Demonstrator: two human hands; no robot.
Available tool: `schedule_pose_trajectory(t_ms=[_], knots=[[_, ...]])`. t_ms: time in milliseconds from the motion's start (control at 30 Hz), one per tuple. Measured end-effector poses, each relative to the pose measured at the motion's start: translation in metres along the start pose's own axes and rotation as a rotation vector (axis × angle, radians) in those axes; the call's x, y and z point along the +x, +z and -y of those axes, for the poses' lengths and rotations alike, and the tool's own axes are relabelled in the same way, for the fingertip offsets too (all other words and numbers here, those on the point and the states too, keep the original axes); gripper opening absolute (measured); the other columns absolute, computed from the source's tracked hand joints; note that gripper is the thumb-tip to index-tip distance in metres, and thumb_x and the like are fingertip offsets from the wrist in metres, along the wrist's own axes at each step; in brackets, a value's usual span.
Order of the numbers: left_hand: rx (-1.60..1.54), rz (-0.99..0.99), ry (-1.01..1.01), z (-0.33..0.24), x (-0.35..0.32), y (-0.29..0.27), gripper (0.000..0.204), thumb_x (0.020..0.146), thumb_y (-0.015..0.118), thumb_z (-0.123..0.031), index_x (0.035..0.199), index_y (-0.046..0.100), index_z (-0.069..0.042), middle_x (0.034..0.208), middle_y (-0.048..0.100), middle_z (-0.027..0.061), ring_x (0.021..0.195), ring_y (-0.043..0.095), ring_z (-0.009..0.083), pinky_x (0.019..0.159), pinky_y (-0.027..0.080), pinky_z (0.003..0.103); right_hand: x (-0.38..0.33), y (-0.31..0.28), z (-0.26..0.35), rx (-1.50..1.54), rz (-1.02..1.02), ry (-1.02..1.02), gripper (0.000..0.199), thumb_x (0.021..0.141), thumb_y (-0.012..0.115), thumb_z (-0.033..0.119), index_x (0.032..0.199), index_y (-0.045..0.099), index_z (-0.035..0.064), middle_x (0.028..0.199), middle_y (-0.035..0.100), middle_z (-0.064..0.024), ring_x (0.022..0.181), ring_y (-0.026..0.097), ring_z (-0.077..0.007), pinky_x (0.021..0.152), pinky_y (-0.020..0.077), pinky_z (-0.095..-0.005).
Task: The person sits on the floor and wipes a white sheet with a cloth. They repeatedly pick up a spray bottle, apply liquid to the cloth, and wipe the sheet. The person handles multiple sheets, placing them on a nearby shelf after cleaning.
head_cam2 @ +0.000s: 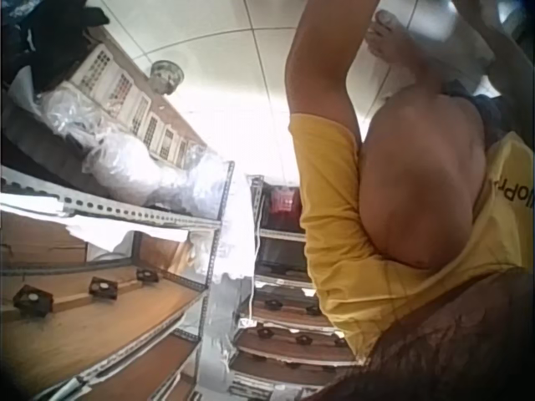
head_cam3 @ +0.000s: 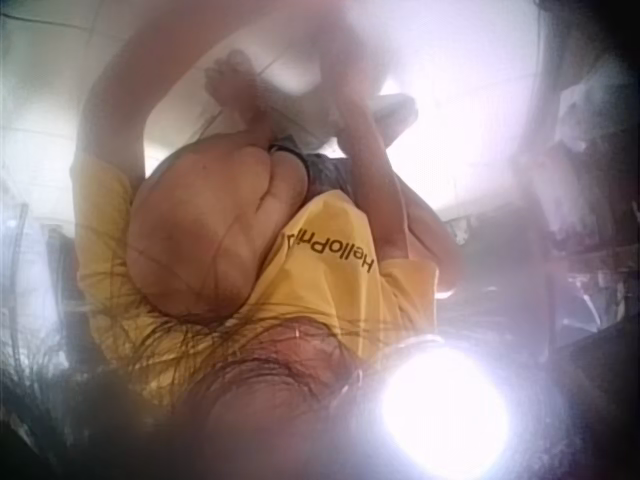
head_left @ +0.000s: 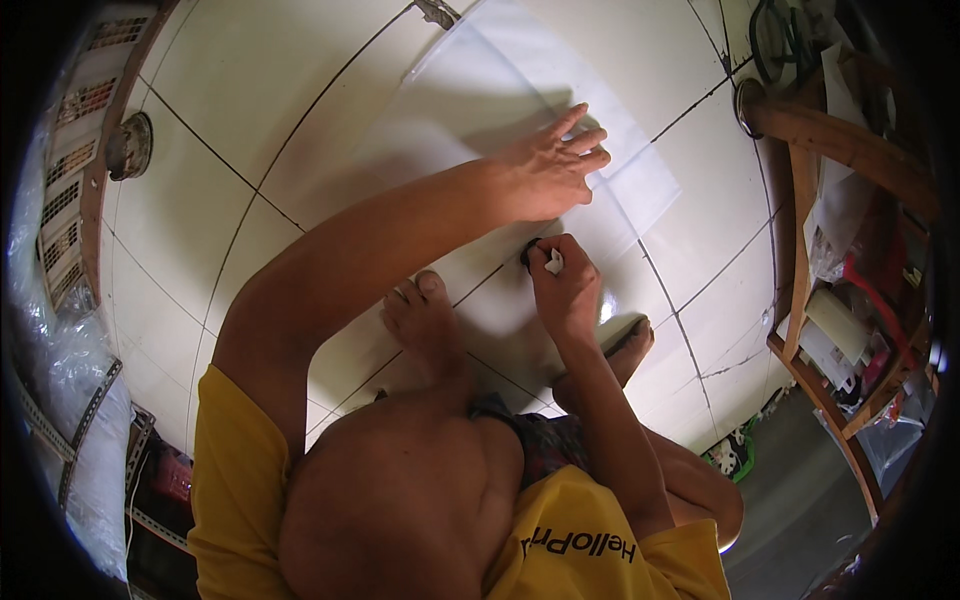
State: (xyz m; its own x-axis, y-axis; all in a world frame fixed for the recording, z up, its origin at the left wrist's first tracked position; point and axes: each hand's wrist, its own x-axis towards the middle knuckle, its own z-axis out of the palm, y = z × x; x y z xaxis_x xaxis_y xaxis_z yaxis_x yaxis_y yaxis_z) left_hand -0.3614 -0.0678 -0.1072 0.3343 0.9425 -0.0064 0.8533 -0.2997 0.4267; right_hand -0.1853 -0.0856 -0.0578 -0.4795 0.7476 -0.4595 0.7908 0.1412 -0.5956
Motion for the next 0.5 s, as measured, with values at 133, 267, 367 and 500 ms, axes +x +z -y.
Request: schedule_pose_trajectory(t_ms=[133, 267, 367, 500], knots=[[0.016, 0.018, 0.005, 0.0, 0.0, -0.002, 0.016, 0.079, 0.066, -0.012, 0.087, 0.078, -0.018, 0.146, 0.051, 0.0085, 0.149, 0.029, 0.0322, 0.126, 0.008, 0.062, 0.008, 0.004, 0.002, -0.013, -0.022, -0.015, 0.011, 0.082, 0.067, 0.005, 0.093, 0.067, 0.0037, 0.091, 0.07, -0.018, 0.084, 0.069, -0.0367, 0.077, 0.0536, -0.0438], [0.006, 0.028, -0.002, 0.0, 0.0, -0.005, 0.015, 0.08, 0.065, -0.013, 0.087, 0.078, -0.018, 0.145, 0.052, 0.0081, 0.149, 0.03, 0.0317, 0.126, 0.008, 0.062, 0.01, 0.011, -0.002, -0.051, -0.029, -0.062, 0.011, 0.081, 0.067, 0.004, 0.092, 0.067, 0.0062, 0.09, 0.068, -0.0173, 0.085, 0.068, -0.0375, 0.076, 0.0531, -0.0457], [0.013, 0.004, -0.008, -0.001, -0.001, -0.002, 0.015, 0.08, 0.066, -0.013, 0.086, 0.078, -0.018, 0.144, 0.053, 0.0077, 0.148, 0.03, 0.0317, 0.126, 0.009, 0.062, 0.011, 0.013, -0.005, -0.074, -0.027, -0.104, 0.013, 0.079, 0.067, 0.003, 0.092, 0.067, 0.0068, 0.088, 0.067, -0.0165, 0.084, 0.067, -0.0379, 0.076, 0.053, -0.0463], [-0.014, -0.01, -0.011, 0.0, -0.001, -0.002, 0.013, 0.079, 0.067, -0.014, 0.085, 0.078, -0.018, 0.143, 0.054, 0.0072, 0.148, 0.032, 0.0321, 0.125, 0.011, 0.062, 0.011, 0.014, -0.004, -0.089, -0.004, -0.092, 0.017, 0.076, 0.068, 0.002, 0.093, 0.067, 0.0071, 0.086, 0.066, -0.0162, 0.083, 0.066, -0.0381, 0.075, 0.0528, -0.047]])
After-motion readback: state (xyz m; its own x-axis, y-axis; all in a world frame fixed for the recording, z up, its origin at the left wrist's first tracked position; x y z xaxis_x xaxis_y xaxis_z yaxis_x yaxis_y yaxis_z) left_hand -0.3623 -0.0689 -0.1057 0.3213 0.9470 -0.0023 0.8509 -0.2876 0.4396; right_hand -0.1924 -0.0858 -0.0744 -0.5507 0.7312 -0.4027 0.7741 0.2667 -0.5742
